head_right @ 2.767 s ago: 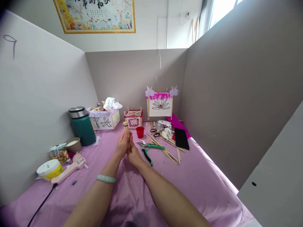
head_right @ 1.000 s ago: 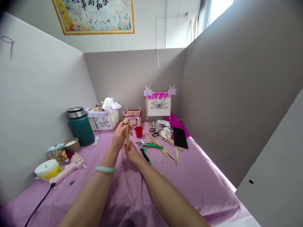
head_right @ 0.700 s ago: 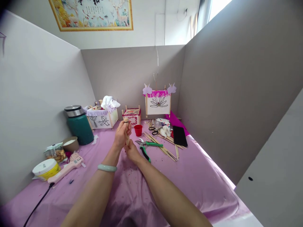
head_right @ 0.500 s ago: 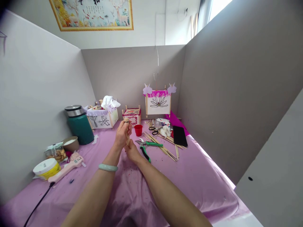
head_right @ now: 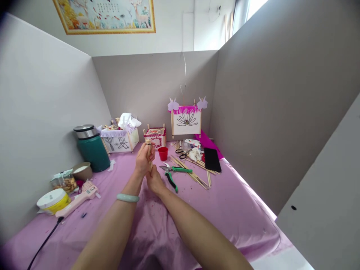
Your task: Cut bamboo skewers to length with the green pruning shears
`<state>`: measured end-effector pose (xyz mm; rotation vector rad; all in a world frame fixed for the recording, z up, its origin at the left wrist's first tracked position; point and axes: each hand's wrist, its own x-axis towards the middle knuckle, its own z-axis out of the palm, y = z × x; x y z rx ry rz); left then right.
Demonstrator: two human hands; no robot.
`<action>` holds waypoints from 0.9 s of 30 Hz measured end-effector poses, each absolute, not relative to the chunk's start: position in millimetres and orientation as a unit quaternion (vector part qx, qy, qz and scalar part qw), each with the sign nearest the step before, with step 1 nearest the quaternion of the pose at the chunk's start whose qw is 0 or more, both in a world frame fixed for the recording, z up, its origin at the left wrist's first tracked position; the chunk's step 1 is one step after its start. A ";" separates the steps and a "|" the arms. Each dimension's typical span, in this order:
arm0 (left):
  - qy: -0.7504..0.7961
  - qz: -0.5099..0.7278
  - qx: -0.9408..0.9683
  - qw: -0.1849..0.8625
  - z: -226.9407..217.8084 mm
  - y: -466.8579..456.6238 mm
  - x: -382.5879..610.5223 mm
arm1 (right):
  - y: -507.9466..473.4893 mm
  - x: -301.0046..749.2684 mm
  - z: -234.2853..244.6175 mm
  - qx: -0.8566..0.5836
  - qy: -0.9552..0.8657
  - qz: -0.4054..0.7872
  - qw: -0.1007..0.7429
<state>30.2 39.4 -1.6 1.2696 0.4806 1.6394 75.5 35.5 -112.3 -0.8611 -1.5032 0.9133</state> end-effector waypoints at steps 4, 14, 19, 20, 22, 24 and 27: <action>0.201 0.675 0.522 0.481 -0.1 36.8 30.3 | 32.6 78.5 -108.0 -0.399 -0.641 0.374 0.539; 0.230 0.690 0.511 0.457 2.3 37.7 29.5 | 29.6 74.5 -104.3 -0.410 -0.634 0.394 0.524; 0.255 0.698 0.495 0.450 5.2 38.4 32.1 | 29.4 74.6 -104.5 -0.412 -0.645 0.372 0.526; 0.262 0.700 0.490 0.449 5.9 38.3 32.5 | 29.9 74.5 -104.9 -0.409 -0.647 0.368 0.527; 0.272 0.704 0.480 0.447 7.1 38.0 32.8 | 31.0 74.0 -105.7 -0.410 -0.650 0.360 0.529; 0.276 0.703 0.477 0.449 7.8 37.6 32.5 | 31.8 73.6 -106.4 -0.416 -0.651 0.355 0.526; 0.274 0.699 0.485 0.448 7.9 37.2 31.7 | 32.4 73.3 -107.0 -0.414 -0.655 0.351 0.526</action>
